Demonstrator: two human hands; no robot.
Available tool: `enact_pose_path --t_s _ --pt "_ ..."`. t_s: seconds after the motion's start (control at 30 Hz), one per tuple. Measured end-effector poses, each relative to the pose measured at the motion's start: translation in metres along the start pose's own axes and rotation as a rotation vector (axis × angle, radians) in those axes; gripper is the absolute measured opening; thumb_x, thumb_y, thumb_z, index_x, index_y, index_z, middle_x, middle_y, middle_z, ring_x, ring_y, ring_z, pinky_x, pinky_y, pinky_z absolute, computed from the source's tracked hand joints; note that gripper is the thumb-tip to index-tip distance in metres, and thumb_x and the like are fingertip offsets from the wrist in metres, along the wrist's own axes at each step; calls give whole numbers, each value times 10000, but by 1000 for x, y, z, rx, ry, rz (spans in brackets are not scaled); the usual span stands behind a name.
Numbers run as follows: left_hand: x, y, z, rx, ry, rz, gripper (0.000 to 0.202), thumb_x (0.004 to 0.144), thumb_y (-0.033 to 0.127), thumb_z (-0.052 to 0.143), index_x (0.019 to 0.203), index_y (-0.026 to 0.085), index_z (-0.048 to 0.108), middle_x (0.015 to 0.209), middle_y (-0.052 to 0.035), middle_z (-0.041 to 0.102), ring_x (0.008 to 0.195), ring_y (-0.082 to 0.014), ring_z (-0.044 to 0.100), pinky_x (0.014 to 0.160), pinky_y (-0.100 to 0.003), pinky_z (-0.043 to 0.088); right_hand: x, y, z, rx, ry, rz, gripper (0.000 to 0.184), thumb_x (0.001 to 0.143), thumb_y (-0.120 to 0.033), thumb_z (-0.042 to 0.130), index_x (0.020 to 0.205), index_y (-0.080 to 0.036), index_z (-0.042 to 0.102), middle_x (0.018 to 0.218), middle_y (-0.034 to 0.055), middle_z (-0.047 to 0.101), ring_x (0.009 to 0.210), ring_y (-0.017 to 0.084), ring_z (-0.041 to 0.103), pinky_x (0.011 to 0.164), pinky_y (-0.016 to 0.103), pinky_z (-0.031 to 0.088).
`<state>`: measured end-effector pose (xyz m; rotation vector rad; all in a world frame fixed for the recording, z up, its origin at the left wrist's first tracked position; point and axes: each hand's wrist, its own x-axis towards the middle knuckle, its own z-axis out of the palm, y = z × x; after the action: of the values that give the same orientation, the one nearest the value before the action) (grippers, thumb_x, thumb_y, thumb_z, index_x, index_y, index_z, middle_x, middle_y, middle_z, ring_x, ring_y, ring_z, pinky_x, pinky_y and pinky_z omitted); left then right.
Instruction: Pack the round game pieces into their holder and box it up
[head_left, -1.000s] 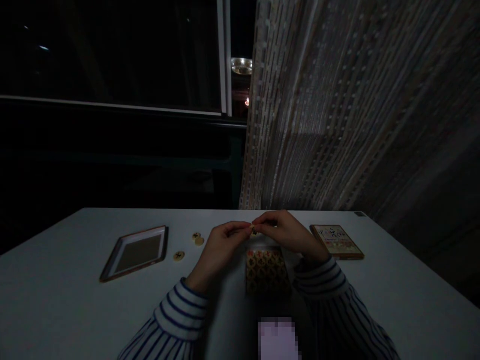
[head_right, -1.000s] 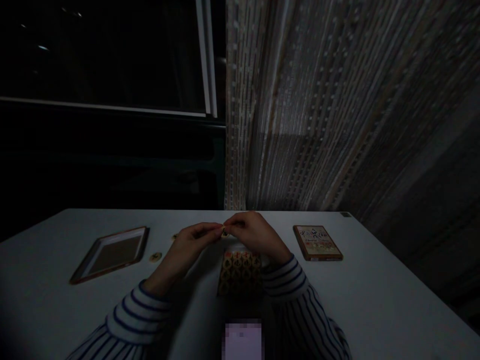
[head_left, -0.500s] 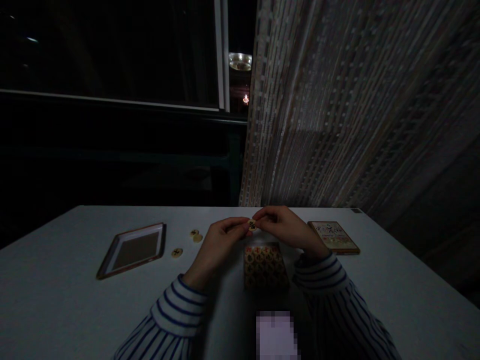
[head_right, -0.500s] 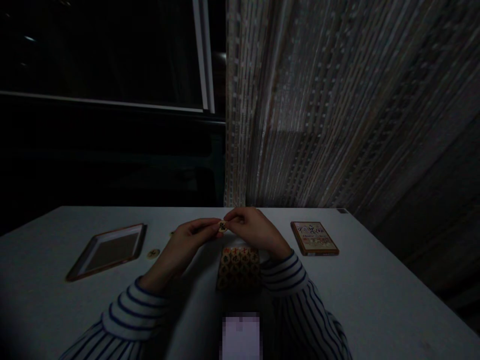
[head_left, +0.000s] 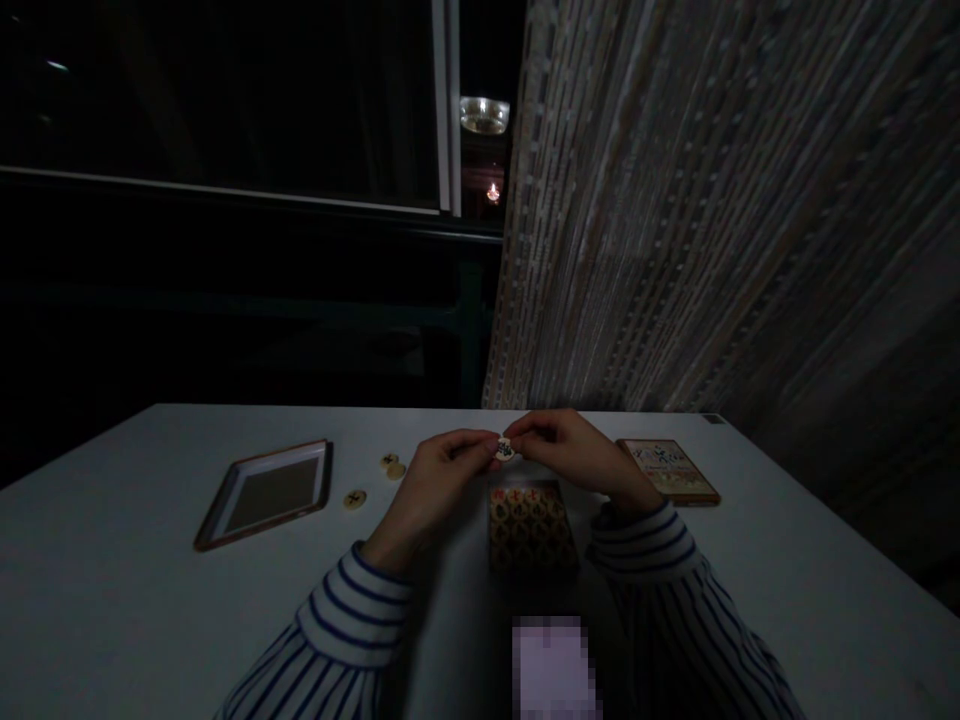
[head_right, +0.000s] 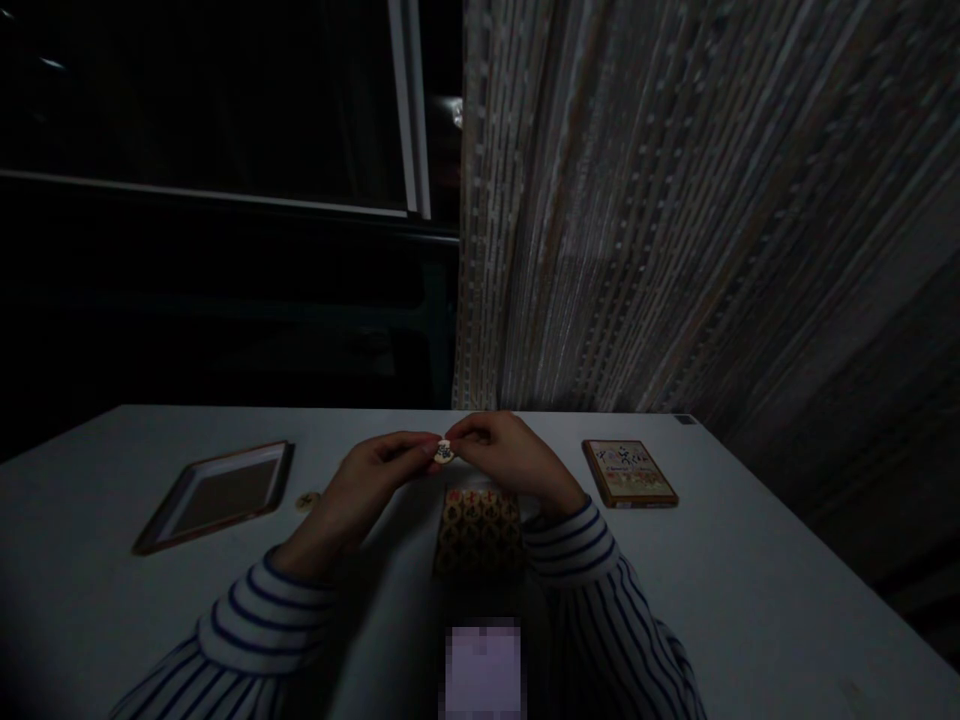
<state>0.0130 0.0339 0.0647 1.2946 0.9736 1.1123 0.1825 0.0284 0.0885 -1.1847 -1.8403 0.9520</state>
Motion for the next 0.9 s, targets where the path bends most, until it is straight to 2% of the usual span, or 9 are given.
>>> enact_pose_path --t_s 0.17,0.47,0.9 --pt "1 -1 -2 -49 32 27 290 649 285 688 883 115 659 779 -52 692 709 -146 633 754 -302 487 0 -1 1 23 -17 28 200 732 -225 560 898 -130 622 731 14 652 684 123 597 603 228 450" --pt "0 2 -1 -44 18 41 297 623 279 704 867 115 657 783 -62 694 723 -159 640 760 -318 488 2 1 2 45 14 2 177 719 -196 557 870 -137 627 763 24 671 724 137 620 627 235 465" --pt "2 2 -3 60 22 80 258 662 315 662 830 121 678 783 -64 687 762 -174 618 733 -299 469 0 2 1 -11 -30 -10 208 724 -216 551 885 -129 650 766 30 665 730 146 603 647 248 463"
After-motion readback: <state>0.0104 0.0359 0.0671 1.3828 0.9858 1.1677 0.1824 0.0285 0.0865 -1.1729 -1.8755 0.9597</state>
